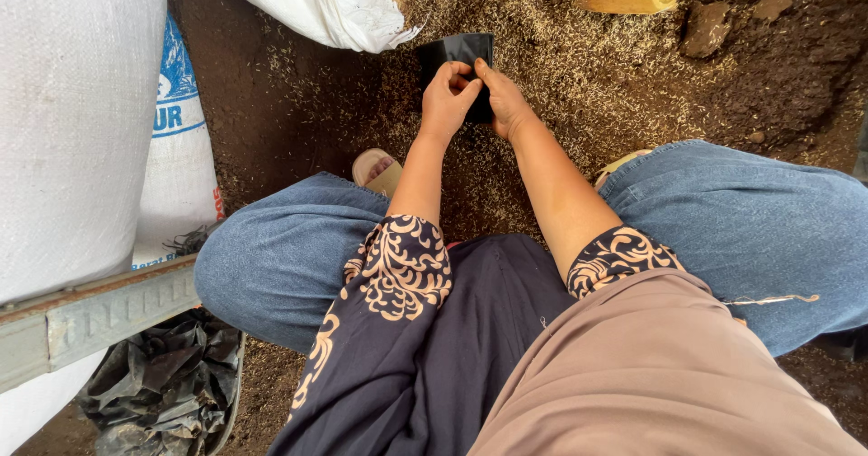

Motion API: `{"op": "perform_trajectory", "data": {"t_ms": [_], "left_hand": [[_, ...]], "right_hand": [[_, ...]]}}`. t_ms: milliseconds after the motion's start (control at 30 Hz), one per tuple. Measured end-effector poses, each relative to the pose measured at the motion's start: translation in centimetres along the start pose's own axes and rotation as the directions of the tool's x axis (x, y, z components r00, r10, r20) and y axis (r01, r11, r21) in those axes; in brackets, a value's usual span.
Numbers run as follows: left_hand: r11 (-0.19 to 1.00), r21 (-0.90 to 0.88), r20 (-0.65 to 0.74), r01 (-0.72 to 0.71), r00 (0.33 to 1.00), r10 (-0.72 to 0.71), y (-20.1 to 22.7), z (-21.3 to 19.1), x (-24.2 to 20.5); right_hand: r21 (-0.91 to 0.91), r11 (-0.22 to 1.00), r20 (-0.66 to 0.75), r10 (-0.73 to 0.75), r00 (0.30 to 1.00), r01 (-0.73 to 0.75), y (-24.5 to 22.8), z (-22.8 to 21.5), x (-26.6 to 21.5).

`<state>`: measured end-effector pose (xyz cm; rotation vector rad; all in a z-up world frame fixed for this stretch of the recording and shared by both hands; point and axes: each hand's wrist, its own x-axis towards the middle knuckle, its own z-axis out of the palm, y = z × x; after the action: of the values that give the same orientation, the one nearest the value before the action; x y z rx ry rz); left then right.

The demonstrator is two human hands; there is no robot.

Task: The person scoops grains from a large pile on the floor using a scoop and fills black plastic bags. They repeatedly open bags, fill them with grains, and set them aside.

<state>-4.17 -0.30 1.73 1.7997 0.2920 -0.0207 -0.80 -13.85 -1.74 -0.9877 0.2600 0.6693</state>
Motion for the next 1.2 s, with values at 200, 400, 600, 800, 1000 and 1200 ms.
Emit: {"op": "perform_trajectory", "data": {"t_ms": [200, 400, 600, 800, 1000, 1200], "left_hand": [[0.970, 0.094, -0.224, -0.224, 0.945, 0.240, 0.5, 0.2, 0.6], [0.984, 0.052, -0.288, -0.173, 0.940, 0.180, 3.8, -0.1, 0.4], [0.998, 0.048, -0.311, -0.052, 0.948, 0.064, 5.4, -0.1, -0.4], [0.957, -0.282, -0.153, -0.067, 0.988, 0.024, 3.3, -1.1, 1.6], [0.900, -0.431, -0.119, 0.065, 0.984, -0.129, 2.3, -1.8, 3.4], [0.917, -0.025, -0.223, -0.398, 0.896, 0.383, 4.3, -2.5, 0.3]], "right_hand": [[-0.045, 0.975, -0.045, -0.219, 0.975, 0.217, -0.3, 1.3, 0.6], [-0.265, 0.891, -0.082, -0.403, 0.912, 0.370, -1.2, 2.7, 0.3], [-0.532, 0.739, -0.061, -0.520, 0.852, 0.413, -1.8, 3.7, -0.7], [-0.473, 0.764, 0.063, -0.468, 0.882, 0.439, -3.3, 3.0, -1.1], [-0.101, 0.981, 0.122, -0.155, 0.980, 0.168, -4.6, 1.8, -2.4], [0.146, 0.977, 0.086, -0.171, 0.982, 0.157, -5.0, 2.0, -1.9]]}}
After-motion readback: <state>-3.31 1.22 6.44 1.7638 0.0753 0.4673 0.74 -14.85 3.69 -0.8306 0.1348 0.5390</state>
